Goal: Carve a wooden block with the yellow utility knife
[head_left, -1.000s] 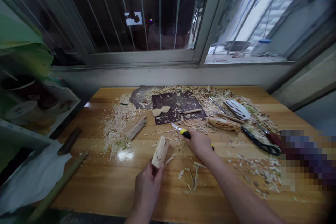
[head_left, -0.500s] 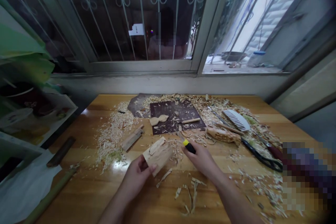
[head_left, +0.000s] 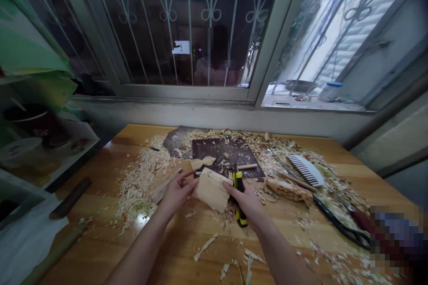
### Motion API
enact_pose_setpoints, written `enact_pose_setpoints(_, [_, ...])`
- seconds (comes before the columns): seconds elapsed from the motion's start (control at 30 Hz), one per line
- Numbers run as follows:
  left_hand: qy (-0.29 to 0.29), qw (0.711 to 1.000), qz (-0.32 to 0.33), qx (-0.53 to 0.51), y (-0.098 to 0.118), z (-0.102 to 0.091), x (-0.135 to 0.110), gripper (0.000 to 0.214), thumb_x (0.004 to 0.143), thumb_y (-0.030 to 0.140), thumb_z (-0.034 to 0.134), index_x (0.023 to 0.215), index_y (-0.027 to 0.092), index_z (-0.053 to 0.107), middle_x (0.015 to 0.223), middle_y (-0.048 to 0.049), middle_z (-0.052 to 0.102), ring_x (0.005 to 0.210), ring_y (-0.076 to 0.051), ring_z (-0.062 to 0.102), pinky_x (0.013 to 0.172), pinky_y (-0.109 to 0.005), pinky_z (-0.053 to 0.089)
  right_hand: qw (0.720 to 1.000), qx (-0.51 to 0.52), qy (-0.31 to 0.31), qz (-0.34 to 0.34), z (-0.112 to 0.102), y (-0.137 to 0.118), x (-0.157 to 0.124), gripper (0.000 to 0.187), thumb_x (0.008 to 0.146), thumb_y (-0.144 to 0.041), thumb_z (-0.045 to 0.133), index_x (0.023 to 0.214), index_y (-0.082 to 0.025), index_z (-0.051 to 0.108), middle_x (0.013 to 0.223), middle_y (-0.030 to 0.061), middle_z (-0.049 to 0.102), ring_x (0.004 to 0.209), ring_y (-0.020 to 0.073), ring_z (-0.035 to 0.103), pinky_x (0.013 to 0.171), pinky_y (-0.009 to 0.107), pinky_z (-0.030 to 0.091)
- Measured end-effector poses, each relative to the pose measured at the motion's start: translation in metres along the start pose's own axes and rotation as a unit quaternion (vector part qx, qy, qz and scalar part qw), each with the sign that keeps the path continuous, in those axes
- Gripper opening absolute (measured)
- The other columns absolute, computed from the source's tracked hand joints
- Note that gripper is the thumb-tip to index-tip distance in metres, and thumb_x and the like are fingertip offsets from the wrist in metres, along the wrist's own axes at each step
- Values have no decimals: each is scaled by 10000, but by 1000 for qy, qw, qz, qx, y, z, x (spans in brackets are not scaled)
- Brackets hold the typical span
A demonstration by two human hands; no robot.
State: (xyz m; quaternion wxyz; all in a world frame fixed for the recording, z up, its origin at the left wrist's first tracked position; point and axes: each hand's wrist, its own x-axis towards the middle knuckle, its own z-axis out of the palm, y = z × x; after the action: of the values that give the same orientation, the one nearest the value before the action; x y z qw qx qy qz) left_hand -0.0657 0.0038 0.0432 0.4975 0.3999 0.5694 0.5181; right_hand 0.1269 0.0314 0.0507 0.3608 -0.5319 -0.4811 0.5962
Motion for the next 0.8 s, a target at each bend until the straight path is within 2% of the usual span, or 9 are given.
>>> enact_pose_setpoints(0.1, [87,994,62,17,-14,17,3,659,670,394,598,1244,172,362,1277,-136,438,1118,-225,458,938,-379,349,998,17,59,-18,7,-3,4,431,586,-515,622,822,-193,459,481,-72,481,389,101,435,386,205,305])
enact_pose_setpoints(0.17, [137,966,150,160,-23,29,-3,811,583,377,673,1282,198,303,1365,-119,317,1246,-252,288,1024,-420,215,995,-4,91,-35,14,-3,3,435,587,-515,614,832,-190,462,506,-59,504,415,115,457,404,216,318])
enact_pose_setpoints(0.27, [116,940,172,269,-32,44,-14,1069,505,399,708,1347,153,97,1415,-164,156,1297,-287,134,1036,-441,177,988,-73,107,-87,25,2,1,382,611,-490,601,811,-188,479,608,-23,554,540,142,509,488,232,369])
enact_pose_setpoints(0.37, [103,939,156,290,-35,48,-19,1086,495,392,700,1329,84,78,1351,-222,224,1260,-319,211,1022,-447,199,975,-162,95,-121,28,9,-1,331,653,-477,573,803,-191,501,695,-2,580,647,161,521,566,244,387])
enact_pose_setpoints(0.43, [70,945,153,281,-35,42,-19,1009,533,376,675,1320,98,108,1326,-200,259,1243,-300,249,1017,-430,215,969,-204,66,-118,25,11,-3,318,661,-470,571,797,-189,511,711,-2,573,665,159,513,581,243,386])
enact_pose_setpoints(0.53, [-39,952,162,258,-33,25,-16,917,549,250,649,1313,142,154,1335,-157,245,1255,-265,233,1032,-402,197,973,-203,-54,-97,15,9,-6,287,685,-448,561,791,-182,532,686,-18,544,625,135,491,559,227,383])
enact_pose_setpoints(0.63, [-119,943,184,253,-32,11,-12,913,511,127,604,1316,126,173,1348,-152,190,1277,-253,177,1051,-382,154,972,-157,-156,-73,8,5,-9,285,693,-417,572,857,-185,545,705,-29,533,597,112,476,538,212,381])
enact_pose_setpoints(0.73, [-167,928,192,272,-33,6,-10,921,518,112,574,1334,105,148,1354,-165,172,1286,-262,156,1051,-389,152,977,-104,-179,-60,9,6,-9,315,661,-383,616,890,-186,526,721,-30,521,609,105,468,531,201,378])
enact_pose_setpoints(0.8, [-168,920,200,291,-34,6,-11,935,540,109,560,1354,111,100,1368,-167,165,1290,-264,148,1049,-404,157,980,-71,-179,-55,14,9,-8,327,632,-356,643,877,-187,508,710,-35,511,601,100,461,513,194,373])
